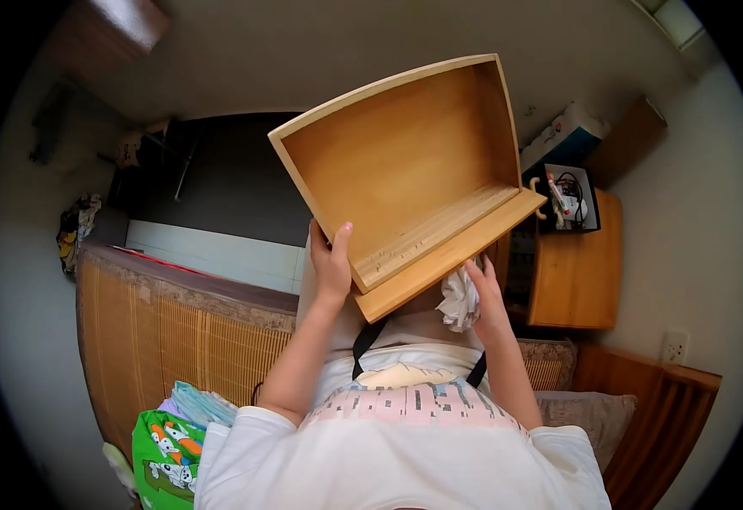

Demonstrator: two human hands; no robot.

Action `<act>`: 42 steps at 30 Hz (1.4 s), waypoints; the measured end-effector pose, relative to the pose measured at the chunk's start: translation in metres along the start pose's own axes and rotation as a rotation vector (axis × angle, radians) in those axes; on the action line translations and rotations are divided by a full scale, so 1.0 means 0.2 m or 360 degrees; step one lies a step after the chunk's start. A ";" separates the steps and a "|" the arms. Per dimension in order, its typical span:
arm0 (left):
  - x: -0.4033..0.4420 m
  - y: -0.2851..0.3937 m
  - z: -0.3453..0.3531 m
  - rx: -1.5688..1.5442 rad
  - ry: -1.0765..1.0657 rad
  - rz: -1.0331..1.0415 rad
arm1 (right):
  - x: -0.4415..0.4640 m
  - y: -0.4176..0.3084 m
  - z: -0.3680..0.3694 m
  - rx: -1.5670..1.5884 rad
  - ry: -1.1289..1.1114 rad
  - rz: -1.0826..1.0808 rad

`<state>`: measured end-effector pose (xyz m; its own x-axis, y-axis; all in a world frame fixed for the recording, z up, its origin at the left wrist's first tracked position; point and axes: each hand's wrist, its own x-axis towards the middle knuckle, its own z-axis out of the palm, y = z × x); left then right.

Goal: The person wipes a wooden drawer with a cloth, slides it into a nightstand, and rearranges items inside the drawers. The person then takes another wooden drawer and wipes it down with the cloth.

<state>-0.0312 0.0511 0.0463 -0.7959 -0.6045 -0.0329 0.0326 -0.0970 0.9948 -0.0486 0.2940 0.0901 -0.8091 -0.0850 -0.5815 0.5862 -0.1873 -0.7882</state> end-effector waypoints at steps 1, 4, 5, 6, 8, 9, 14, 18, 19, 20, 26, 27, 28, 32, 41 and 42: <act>-0.04 0.00 0.03 -0.0219 0.0037 -0.0091 | 0.04 -0.01 0.07 -0.0160 -0.0052 -0.0061; -0.16 0.05 0.13 -0.0820 0.0144 -0.0524 | 0.12 -0.09 0.14 -0.0186 0.0096 -0.0299; -0.18 0.03 0.12 -0.0873 0.0040 -0.0572 | 0.14 -0.17 0.13 -0.0181 0.0023 -0.0405; -0.18 0.02 0.11 -0.0861 0.0038 -0.0565 | 0.17 -0.23 0.11 -0.0228 -0.0032 -0.0494; -0.20 -0.02 0.09 -0.0494 0.0029 -0.0286 | 0.21 -0.37 0.09 -0.0287 -0.0037 -0.0576; -0.17 -0.09 -0.02 -0.0469 0.0031 -0.0181 | 0.25 -0.41 0.06 -0.0354 -0.0003 -0.0654; 0.01 0.01 -0.34 -0.0399 -0.0311 0.0068 | 0.26 -0.57 0.06 -0.0961 0.0112 -0.0923; 0.05 -0.05 -0.33 -0.0212 -0.0421 -0.0311 | 0.37 -0.47 0.07 -0.0987 -0.0030 -0.1098; 0.07 -0.05 -0.28 -0.0217 -0.0253 -0.0433 | 0.37 -0.45 0.10 -0.1014 -0.0028 -0.1121; 0.08 -0.05 -0.24 -0.0222 -0.0087 -0.0555 | 0.37 -0.44 0.13 -0.1041 -0.0021 -0.1143; 0.01 -0.10 -0.13 0.0039 0.0092 -0.0144 | 0.17 -0.46 0.08 -0.1175 0.0199 -0.1648; 0.02 -0.12 -0.13 0.0014 0.0089 -0.0160 | 0.11 -0.41 0.08 -0.0996 -0.0089 -0.1579; 0.03 -0.14 -0.12 -0.0012 0.0081 -0.0174 | 0.04 -0.34 0.09 -0.0931 -0.0261 -0.1453; 0.03 -0.16 -0.13 0.0007 0.0059 -0.0174 | 0.14 0.07 0.11 -0.1441 -0.0480 -0.1392; -0.04 -0.13 -0.14 0.0223 0.0018 0.0093 | 0.16 0.27 0.36 -0.1903 -0.0811 -0.1409; -0.04 -0.13 -0.14 0.0220 0.0020 0.0093 | 0.15 0.31 0.43 -0.1866 -0.0929 -0.1632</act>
<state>-0.0087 0.0365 0.0171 -0.7875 -0.6158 0.0250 -0.0058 0.0479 0.9988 -0.0405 0.1947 0.0404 -0.6005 -0.7803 0.1748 -0.6709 0.3726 -0.6412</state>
